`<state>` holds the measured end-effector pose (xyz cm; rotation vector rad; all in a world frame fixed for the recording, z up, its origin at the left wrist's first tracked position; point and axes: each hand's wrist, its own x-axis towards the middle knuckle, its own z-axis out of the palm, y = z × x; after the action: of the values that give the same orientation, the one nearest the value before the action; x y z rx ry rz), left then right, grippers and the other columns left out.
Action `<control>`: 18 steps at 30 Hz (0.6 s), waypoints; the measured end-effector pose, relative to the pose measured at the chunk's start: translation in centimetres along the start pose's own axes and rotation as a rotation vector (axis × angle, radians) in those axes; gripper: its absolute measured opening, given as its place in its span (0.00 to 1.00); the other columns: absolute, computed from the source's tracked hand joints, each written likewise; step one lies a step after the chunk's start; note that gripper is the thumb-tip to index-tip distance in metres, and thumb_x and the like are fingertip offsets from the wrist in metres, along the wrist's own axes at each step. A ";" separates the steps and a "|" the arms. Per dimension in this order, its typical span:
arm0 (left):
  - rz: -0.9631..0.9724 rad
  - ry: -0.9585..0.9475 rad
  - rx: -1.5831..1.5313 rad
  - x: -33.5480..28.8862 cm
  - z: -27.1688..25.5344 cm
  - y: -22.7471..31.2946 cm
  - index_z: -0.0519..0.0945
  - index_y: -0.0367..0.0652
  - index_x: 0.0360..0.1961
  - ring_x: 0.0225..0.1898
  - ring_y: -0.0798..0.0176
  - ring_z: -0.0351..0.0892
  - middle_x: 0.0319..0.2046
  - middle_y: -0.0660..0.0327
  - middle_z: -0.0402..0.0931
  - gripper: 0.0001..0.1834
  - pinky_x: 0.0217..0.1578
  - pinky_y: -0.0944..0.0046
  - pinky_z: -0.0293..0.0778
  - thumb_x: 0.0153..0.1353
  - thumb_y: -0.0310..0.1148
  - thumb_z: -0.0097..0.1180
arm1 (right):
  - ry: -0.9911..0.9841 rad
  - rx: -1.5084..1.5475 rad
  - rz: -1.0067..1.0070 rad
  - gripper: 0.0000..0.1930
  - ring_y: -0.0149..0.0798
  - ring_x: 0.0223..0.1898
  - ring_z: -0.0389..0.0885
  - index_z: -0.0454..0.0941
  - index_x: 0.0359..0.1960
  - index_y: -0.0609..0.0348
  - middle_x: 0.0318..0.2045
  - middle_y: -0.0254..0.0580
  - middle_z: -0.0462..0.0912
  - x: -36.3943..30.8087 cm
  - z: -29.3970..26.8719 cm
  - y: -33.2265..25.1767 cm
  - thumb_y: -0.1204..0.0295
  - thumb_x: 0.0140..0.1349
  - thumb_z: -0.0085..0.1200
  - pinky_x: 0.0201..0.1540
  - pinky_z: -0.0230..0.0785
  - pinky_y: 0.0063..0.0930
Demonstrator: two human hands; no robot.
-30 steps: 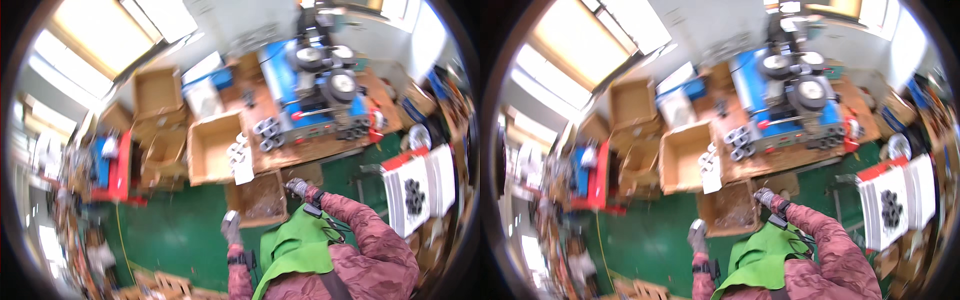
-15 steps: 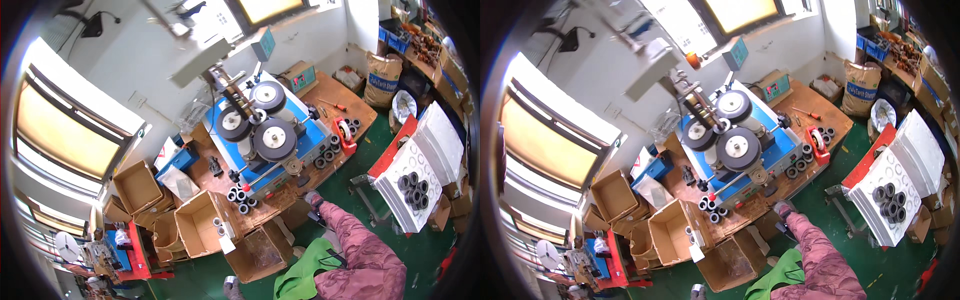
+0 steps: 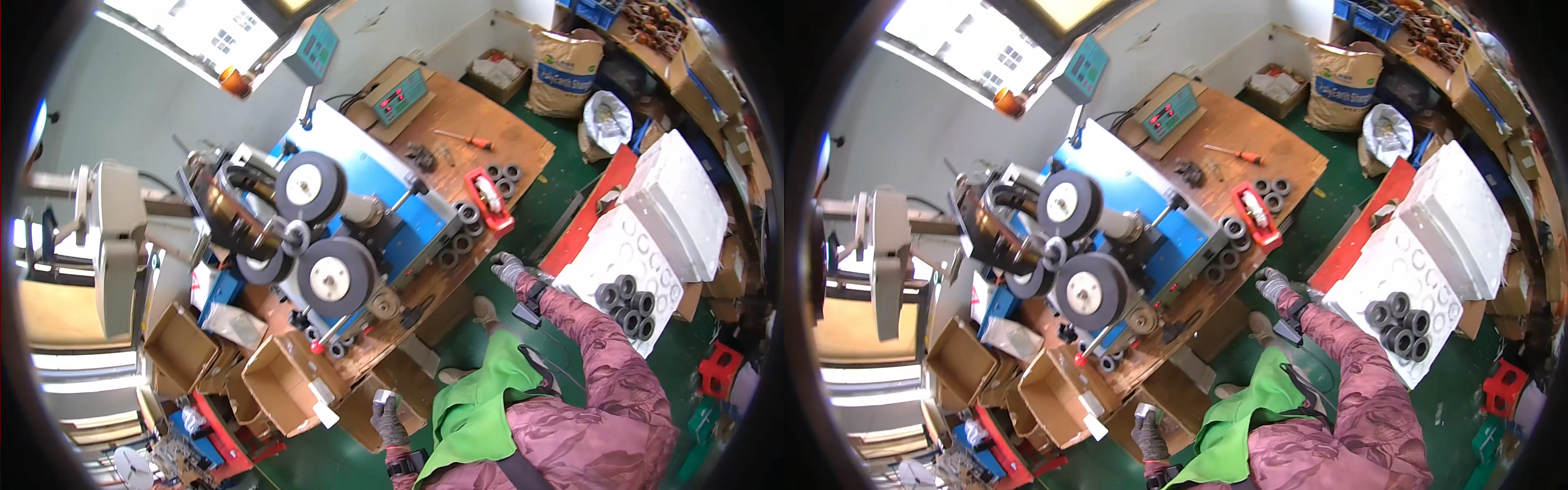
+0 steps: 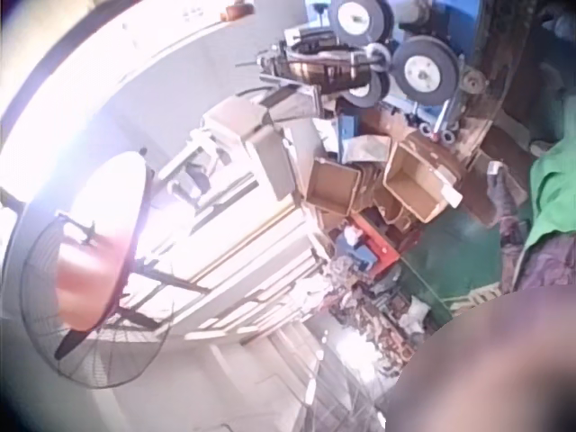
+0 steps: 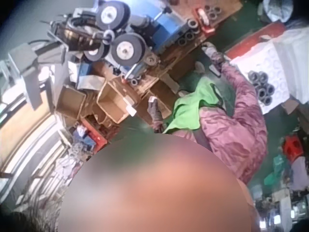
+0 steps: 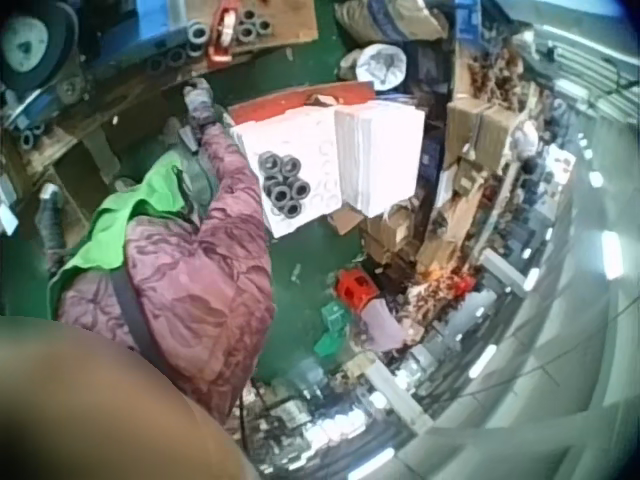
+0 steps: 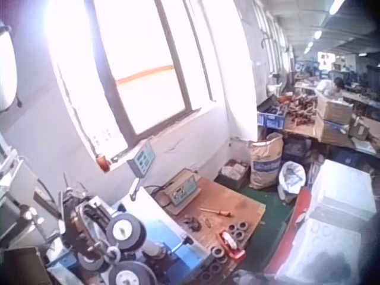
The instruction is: Operating a coil winding machine to wrap wire around metal cylinders, then taping the end and placing the finished parts in a tray.
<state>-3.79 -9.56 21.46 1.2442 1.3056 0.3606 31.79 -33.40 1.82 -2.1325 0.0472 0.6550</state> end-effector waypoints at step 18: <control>-0.005 -0.036 0.047 -1.5 6.3 2.5 0.76 0.34 0.42 0.35 0.69 0.74 0.36 0.60 0.77 0.15 0.38 0.70 0.70 0.51 0.26 0.56 | 0.306 0.067 0.195 0.21 0.37 0.31 0.79 0.71 0.44 0.57 0.32 0.45 0.79 10.5 -6.6 -5.1 0.71 0.45 0.61 0.32 0.73 0.28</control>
<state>2.19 -12.83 22.96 1.2810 1.2929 0.3039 45.02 -33.25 3.82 -2.1624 0.4425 0.4246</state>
